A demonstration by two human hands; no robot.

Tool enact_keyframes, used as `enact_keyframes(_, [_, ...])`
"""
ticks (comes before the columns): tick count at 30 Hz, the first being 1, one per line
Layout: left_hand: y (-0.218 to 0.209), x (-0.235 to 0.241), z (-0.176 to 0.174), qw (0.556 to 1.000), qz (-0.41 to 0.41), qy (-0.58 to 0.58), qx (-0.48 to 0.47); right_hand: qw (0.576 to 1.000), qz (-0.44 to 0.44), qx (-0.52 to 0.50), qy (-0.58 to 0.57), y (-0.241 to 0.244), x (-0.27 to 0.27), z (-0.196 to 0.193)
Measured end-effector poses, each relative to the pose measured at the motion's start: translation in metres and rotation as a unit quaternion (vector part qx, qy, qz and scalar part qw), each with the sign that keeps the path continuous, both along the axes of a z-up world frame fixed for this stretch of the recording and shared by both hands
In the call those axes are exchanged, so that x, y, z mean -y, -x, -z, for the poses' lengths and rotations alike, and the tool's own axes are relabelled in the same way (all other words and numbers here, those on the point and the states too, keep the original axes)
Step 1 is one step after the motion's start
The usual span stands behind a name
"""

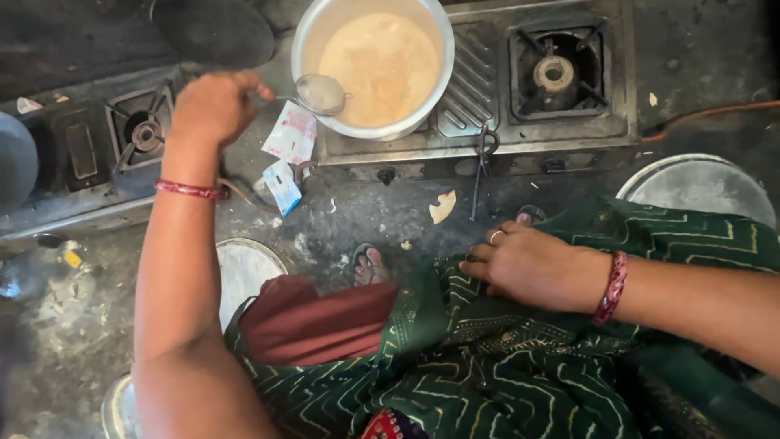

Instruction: The person stirs a pot of tea on a stove with a spoon, then uses a strainer to filter the liquid. They stir the tea again before holding the strainer over the pot.

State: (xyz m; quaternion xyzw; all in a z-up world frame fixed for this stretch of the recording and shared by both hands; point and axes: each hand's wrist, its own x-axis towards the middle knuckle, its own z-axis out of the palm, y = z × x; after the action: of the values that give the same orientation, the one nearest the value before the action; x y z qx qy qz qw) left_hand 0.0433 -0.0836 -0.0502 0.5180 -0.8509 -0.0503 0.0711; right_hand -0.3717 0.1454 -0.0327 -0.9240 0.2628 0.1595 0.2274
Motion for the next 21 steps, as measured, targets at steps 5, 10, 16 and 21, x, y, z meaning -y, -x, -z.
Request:
enact_keyframes(5, [-0.013,-0.007,-0.009,0.993,-0.052,-0.082,-0.071,1.000,-0.007,0.015,0.002,-0.001,-0.003,0.000])
enact_keyframes(10, [-0.007,-0.012,-0.017,0.986,-0.117,-0.116,0.026,1.000,0.009,-0.002,-0.017,-0.004,0.001,-0.005])
enact_keyframes(16, [-0.011,-0.014,-0.039,0.976,-0.118,-0.164,-0.084,0.998,-0.022,0.049,0.034,-0.003,0.001,-0.001])
enact_keyframes(21, [-0.007,-0.028,-0.031,0.996,-0.058,-0.072,0.019,1.000,-0.021,-0.015,-0.004,-0.008,-0.002,-0.006])
